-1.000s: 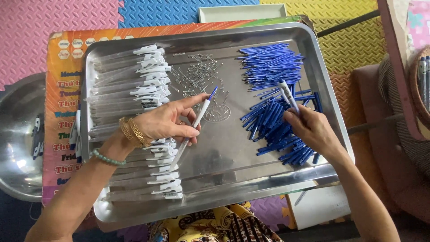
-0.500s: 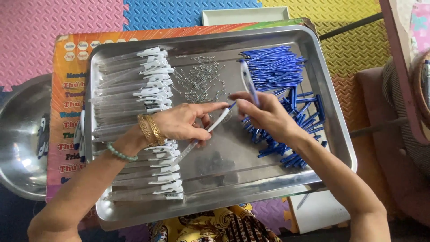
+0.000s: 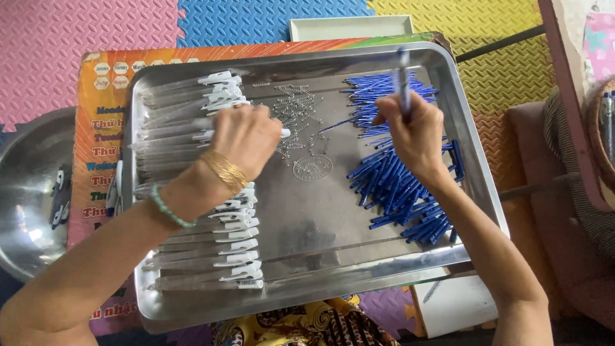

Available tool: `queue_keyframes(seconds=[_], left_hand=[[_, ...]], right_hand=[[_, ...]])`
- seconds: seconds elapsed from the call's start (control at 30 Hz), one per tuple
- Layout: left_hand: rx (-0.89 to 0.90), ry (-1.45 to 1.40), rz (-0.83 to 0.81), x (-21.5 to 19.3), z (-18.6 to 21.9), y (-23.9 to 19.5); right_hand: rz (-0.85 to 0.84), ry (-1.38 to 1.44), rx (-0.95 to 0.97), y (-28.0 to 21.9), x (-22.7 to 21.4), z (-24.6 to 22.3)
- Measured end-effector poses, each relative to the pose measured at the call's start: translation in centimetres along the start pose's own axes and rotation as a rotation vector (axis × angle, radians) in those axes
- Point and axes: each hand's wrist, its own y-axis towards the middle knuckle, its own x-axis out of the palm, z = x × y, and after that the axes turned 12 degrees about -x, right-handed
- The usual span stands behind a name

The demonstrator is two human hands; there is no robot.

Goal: The person assembles pens by inserting blue ink cartridges into white pen barrels. They pick up a barrel and a cartridge from a metal tray, insert the cartridge, and place the completed pen into a metal bowl.

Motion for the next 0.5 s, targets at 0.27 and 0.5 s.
queue_keyframes(seconds=[0.27,0.5], left_hand=[[0.05,-0.016,0.08,-5.5,-0.9,-2.1],[0.04,-0.237,-0.085,-10.8,-6.7,-10.2]], right_hand=[[-0.239,-0.274,-0.281,-0.8,-1.2,-1.6],[-0.327,-0.246,-0.111,0.1,-2.6,-3.4]])
